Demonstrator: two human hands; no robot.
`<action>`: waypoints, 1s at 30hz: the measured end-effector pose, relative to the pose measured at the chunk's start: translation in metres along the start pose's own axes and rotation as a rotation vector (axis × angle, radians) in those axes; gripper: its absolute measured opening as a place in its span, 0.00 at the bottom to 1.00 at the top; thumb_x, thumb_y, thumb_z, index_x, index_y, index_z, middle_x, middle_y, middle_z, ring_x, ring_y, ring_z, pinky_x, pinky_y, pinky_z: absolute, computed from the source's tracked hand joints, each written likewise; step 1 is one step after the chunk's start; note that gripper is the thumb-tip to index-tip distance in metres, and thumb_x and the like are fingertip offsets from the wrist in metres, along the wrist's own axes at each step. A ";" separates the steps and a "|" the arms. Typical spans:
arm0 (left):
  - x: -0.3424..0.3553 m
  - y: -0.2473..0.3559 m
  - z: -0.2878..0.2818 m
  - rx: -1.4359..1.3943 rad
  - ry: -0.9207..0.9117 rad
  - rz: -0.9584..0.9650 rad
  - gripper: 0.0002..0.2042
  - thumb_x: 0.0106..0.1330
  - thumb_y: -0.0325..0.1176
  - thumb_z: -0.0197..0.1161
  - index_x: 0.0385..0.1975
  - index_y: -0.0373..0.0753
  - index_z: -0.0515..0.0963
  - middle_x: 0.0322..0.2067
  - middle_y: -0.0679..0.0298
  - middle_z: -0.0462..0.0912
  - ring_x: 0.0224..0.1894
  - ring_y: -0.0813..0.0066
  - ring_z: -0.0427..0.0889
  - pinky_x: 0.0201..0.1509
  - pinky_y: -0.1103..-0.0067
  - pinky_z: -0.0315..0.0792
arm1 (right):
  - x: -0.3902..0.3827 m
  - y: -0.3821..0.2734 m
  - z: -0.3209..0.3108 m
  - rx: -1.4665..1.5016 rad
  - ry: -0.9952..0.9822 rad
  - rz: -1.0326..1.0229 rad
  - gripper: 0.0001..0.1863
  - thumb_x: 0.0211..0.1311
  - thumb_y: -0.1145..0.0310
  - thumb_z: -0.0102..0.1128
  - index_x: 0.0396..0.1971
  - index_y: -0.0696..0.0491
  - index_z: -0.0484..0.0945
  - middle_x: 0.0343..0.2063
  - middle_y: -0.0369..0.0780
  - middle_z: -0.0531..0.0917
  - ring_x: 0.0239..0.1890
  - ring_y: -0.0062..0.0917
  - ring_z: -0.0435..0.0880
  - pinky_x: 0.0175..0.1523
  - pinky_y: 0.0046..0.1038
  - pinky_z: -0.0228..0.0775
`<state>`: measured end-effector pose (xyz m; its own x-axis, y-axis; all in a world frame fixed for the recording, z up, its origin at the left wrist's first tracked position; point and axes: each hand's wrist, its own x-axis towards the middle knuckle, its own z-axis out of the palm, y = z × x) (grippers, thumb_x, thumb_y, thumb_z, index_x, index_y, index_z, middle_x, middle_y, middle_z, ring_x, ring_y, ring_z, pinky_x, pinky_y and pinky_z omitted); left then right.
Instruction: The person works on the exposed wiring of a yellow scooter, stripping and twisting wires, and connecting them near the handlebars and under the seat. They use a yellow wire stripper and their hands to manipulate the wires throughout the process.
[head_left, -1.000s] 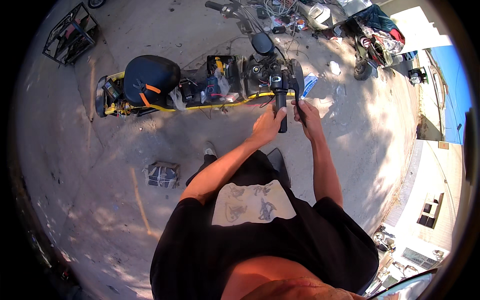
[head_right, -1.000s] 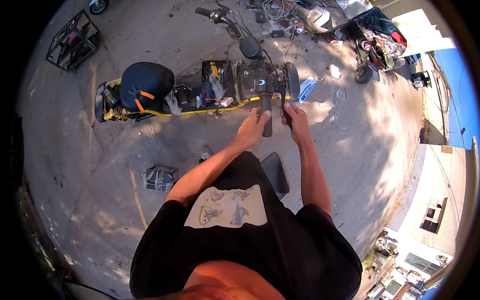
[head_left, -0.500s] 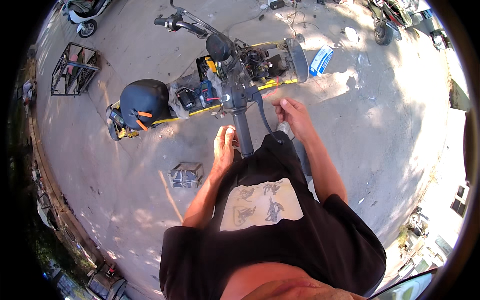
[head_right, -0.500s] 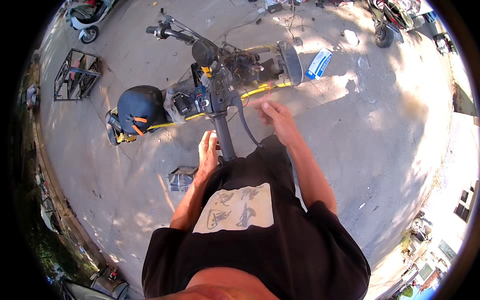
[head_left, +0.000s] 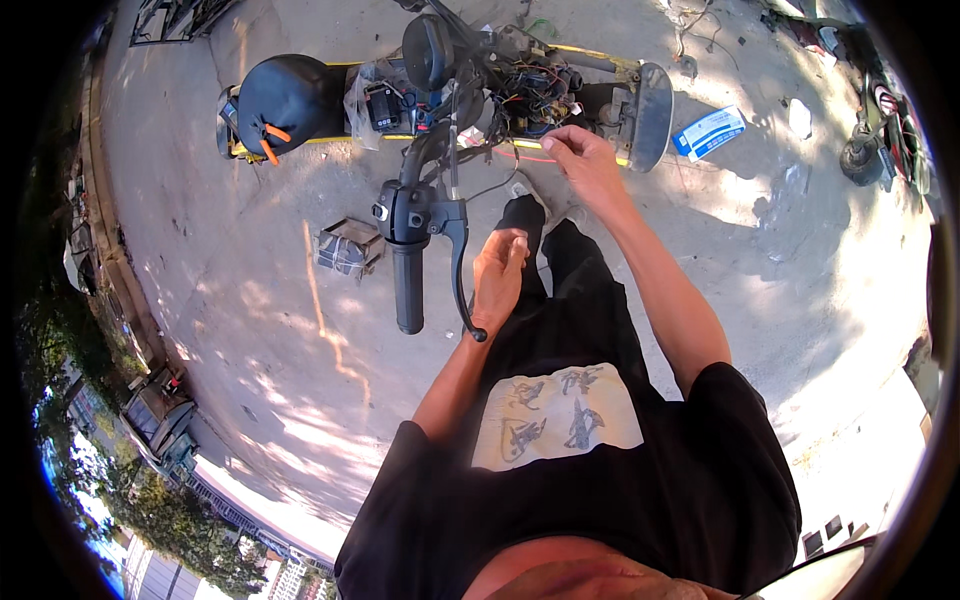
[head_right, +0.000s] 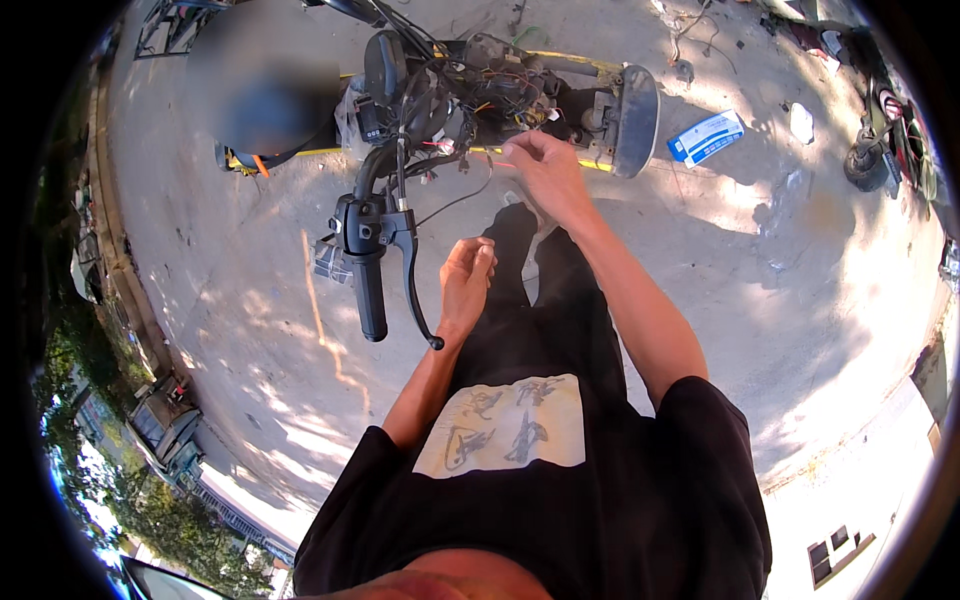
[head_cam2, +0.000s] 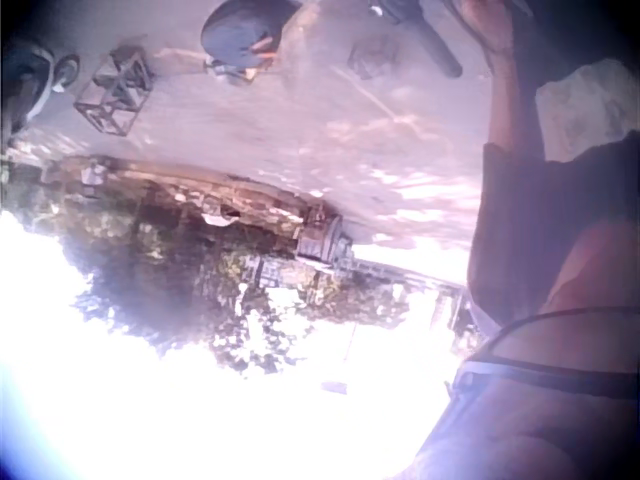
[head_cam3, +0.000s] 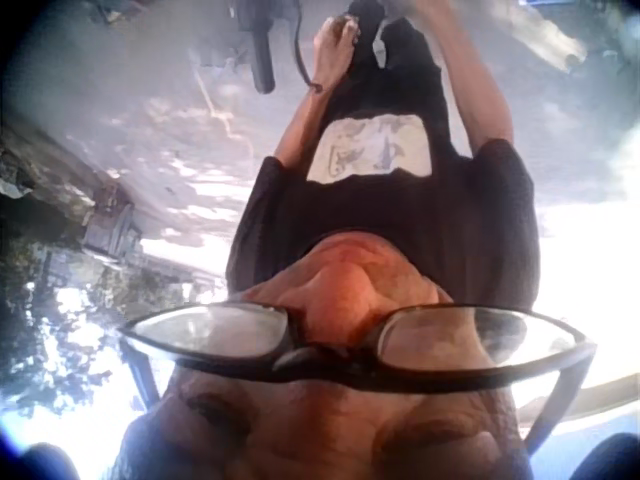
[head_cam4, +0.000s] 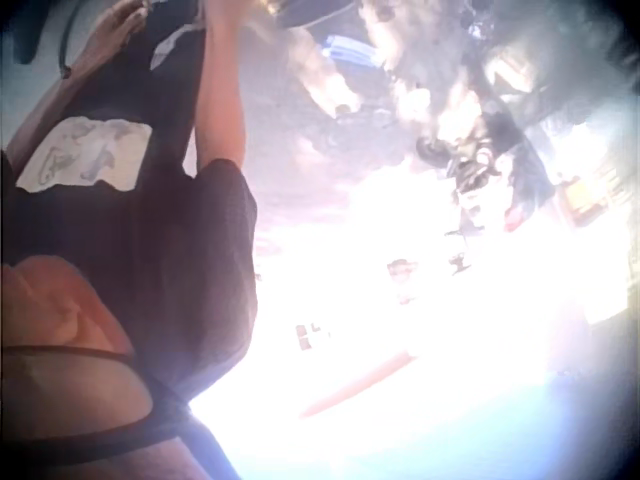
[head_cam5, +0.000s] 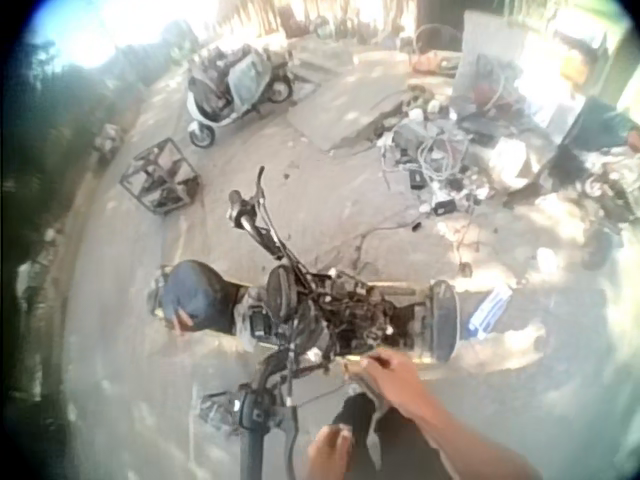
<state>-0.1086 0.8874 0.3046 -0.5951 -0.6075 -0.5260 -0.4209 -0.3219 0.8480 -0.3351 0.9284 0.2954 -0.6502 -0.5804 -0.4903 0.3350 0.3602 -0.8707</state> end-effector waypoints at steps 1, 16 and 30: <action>0.007 0.008 0.009 0.016 0.016 0.022 0.07 0.78 0.32 0.60 0.44 0.35 0.81 0.31 0.69 0.80 0.32 0.86 0.75 0.35 0.84 0.70 | 0.013 -0.001 0.003 -0.036 -0.002 0.005 0.13 0.69 0.64 0.67 0.44 0.59 0.86 0.32 0.35 0.87 0.35 0.17 0.81 0.42 0.25 0.72; 0.074 0.066 0.058 0.476 0.349 0.286 0.07 0.70 0.26 0.65 0.45 0.36 0.80 0.41 0.59 0.82 0.30 0.70 0.82 0.38 0.73 0.76 | 0.087 -0.016 0.022 -0.327 -0.284 -0.007 0.15 0.64 0.64 0.72 0.42 0.60 0.87 0.34 0.39 0.89 0.35 0.21 0.84 0.42 0.27 0.75; 0.130 0.073 0.078 0.666 0.665 0.239 0.09 0.69 0.25 0.66 0.47 0.35 0.81 0.47 0.55 0.82 0.29 0.60 0.87 0.33 0.67 0.79 | 0.108 -0.008 -0.007 0.142 -0.580 0.443 0.10 0.69 0.66 0.70 0.44 0.53 0.83 0.27 0.27 0.78 0.27 0.12 0.71 0.32 0.19 0.61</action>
<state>-0.2696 0.8415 0.2930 -0.2933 -0.9556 -0.0275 -0.7622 0.2164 0.6101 -0.4128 0.8675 0.2497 0.0178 -0.7094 -0.7046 0.5930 0.5748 -0.5638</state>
